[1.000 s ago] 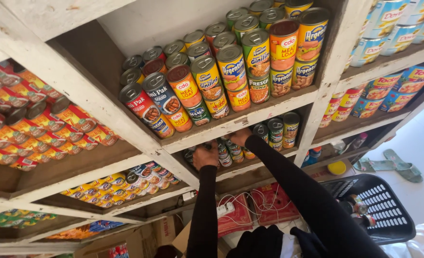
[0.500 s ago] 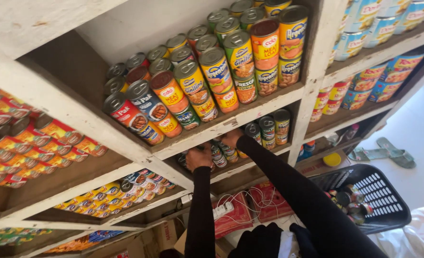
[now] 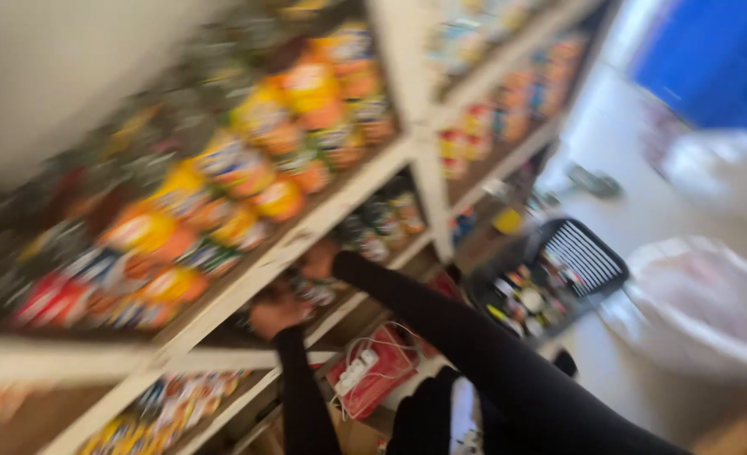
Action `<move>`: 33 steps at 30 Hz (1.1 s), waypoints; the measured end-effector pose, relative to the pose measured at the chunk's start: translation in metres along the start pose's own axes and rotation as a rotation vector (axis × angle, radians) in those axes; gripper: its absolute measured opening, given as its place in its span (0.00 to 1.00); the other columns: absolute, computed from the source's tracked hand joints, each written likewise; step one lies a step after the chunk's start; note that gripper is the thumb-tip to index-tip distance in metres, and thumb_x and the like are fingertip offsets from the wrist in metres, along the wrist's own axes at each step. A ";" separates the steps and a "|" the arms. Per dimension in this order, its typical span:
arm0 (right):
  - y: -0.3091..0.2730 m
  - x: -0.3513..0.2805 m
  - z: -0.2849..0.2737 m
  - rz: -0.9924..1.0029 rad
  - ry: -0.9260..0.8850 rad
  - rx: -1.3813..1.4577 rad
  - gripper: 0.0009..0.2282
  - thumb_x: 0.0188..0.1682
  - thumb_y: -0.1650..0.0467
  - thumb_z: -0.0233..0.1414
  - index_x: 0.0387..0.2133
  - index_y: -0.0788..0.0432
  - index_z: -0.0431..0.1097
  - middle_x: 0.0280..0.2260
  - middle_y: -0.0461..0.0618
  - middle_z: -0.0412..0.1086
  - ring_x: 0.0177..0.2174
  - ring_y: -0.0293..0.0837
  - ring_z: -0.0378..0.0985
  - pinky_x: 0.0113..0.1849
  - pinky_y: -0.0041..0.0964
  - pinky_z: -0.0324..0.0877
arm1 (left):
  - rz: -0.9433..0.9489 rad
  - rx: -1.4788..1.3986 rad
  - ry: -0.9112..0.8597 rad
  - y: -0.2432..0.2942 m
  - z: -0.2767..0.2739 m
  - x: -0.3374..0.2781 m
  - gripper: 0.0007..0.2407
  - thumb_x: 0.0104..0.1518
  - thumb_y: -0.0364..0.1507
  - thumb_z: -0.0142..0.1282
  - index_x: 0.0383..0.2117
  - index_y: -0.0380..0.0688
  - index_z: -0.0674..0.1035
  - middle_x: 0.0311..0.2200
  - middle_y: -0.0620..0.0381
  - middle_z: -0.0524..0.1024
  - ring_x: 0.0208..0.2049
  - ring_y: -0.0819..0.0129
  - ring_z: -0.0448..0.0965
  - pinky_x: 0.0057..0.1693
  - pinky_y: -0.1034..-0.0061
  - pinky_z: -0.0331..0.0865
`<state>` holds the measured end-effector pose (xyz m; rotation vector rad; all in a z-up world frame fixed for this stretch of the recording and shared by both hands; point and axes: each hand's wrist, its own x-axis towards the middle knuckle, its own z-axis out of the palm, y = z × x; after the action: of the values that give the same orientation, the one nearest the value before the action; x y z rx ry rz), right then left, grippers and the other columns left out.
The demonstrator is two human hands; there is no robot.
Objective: Taking various canned food items from a shopping basket and organizing them onto store shelves.
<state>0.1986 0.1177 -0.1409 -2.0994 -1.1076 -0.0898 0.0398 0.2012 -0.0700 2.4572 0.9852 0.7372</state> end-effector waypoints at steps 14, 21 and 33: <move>-0.074 -0.252 -0.139 0.195 0.382 0.627 0.23 0.52 0.73 0.52 0.63 0.62 0.59 0.51 0.62 0.68 0.49 0.59 0.74 0.48 0.50 0.72 | -0.271 -0.969 -0.248 -0.030 0.044 -0.155 0.17 0.62 0.30 0.62 0.54 0.33 0.76 0.35 0.49 0.78 0.33 0.66 0.77 0.38 0.76 0.71; 0.014 -0.396 -0.100 0.811 0.465 0.628 0.15 0.50 0.71 0.55 0.51 0.59 0.71 0.41 0.57 0.75 0.40 0.54 0.80 0.42 0.44 0.75 | 0.322 -0.552 -0.895 0.068 0.128 -0.341 0.23 0.57 0.29 0.59 0.59 0.33 0.71 0.51 0.45 0.76 0.50 0.56 0.76 0.51 0.64 0.70; 0.245 -0.607 -0.089 1.238 0.489 0.479 0.10 0.52 0.68 0.52 0.43 0.59 0.74 0.38 0.56 0.75 0.40 0.54 0.80 0.43 0.43 0.73 | 0.062 -0.020 -1.250 0.144 0.366 -0.464 0.15 0.52 0.31 0.59 0.48 0.47 0.80 0.35 0.48 0.81 0.34 0.54 0.83 0.46 0.64 0.77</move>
<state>0.0242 -0.4384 -0.4510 -1.8197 0.4990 0.2258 0.0480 -0.2882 -0.4315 2.2455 0.3668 -0.7473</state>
